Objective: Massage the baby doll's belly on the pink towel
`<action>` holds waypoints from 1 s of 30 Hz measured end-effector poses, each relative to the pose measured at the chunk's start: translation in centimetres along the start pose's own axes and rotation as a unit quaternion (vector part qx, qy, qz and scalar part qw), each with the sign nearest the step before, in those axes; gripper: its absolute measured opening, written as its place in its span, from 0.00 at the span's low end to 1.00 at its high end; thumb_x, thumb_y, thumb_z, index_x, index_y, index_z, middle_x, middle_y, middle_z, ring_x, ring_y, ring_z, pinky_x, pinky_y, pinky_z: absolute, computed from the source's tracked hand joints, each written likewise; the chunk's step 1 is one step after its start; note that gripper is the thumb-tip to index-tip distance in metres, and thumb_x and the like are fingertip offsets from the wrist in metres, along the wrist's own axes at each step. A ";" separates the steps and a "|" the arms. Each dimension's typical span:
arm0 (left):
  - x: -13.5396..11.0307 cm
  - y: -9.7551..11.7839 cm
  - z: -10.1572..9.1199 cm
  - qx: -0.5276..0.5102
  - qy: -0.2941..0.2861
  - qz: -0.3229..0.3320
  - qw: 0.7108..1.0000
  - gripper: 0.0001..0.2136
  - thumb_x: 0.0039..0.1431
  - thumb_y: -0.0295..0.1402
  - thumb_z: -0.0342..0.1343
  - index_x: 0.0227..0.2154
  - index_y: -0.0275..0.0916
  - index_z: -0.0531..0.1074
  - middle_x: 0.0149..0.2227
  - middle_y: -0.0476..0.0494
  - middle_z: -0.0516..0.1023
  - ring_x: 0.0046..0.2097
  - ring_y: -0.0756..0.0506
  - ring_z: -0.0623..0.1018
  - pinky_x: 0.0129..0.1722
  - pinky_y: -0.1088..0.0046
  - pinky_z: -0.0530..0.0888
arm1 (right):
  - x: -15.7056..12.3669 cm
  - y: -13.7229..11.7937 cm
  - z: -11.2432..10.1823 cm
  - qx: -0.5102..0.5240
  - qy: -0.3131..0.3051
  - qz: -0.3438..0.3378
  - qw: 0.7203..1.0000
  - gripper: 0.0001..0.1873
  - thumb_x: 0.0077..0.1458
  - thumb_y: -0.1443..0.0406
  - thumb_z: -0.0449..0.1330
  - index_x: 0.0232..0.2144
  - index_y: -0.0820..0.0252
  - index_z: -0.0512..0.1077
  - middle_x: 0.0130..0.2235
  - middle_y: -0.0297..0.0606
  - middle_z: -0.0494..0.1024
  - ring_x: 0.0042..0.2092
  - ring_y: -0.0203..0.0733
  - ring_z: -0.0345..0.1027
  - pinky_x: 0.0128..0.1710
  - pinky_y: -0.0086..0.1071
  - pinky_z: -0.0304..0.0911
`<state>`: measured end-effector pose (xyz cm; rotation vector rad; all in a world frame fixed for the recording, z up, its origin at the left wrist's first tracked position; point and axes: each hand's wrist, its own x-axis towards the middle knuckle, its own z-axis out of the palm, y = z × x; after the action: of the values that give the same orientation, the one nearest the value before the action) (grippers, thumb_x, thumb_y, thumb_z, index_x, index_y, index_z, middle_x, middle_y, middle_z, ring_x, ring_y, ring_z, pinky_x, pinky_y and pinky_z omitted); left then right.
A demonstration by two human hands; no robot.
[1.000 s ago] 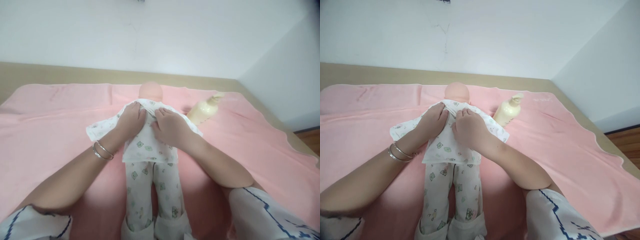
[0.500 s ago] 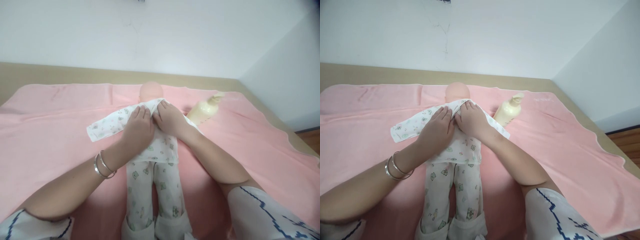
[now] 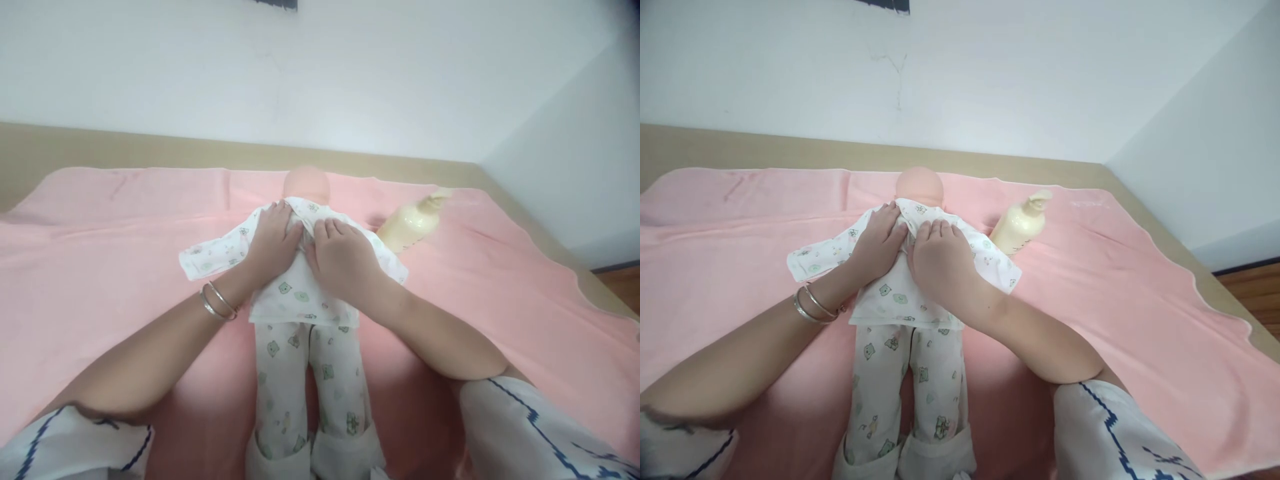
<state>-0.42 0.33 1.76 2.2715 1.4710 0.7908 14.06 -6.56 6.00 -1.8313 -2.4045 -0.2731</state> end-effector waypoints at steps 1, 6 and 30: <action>0.1 -0.2 0.2 -0.005 0.014 0.004 1.000 0.21 0.70 0.39 0.38 0.54 0.35 0.70 0.61 0.31 0.73 0.67 0.35 0.68 0.70 0.48 0.62 | -0.2 -0.2 0.1 -0.002 0.002 -0.001 1.000 0.28 0.71 0.62 0.45 0.59 0.83 0.68 0.57 0.66 0.76 0.60 0.64 0.70 0.60 0.49 0.64; 0.0 -0.6 0.5 -0.027 0.032 0.018 0.999 0.23 0.70 0.40 0.37 0.57 0.34 0.70 0.62 0.32 0.73 0.65 0.37 0.69 0.70 0.52 0.63 | 0.6 0.4 1.4 0.058 0.014 -0.012 0.998 0.30 0.71 0.63 0.44 0.64 0.85 0.63 0.64 0.68 0.69 0.67 0.63 0.62 0.66 0.51 0.59; 0.0 -0.7 0.7 -0.071 0.059 0.021 0.995 0.22 0.70 0.41 0.39 0.54 0.36 0.72 0.58 0.33 0.76 0.61 0.35 0.73 0.66 0.48 0.67 | 1.7 0.6 3.2 0.235 0.079 -0.036 0.968 0.30 0.64 0.66 0.45 0.66 0.73 0.62 0.72 0.55 0.57 0.75 0.54 0.46 0.75 0.55 0.42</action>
<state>-0.53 0.64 0.78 2.1898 1.3730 1.0251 14.28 -4.18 3.28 -1.4564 -2.1881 0.1346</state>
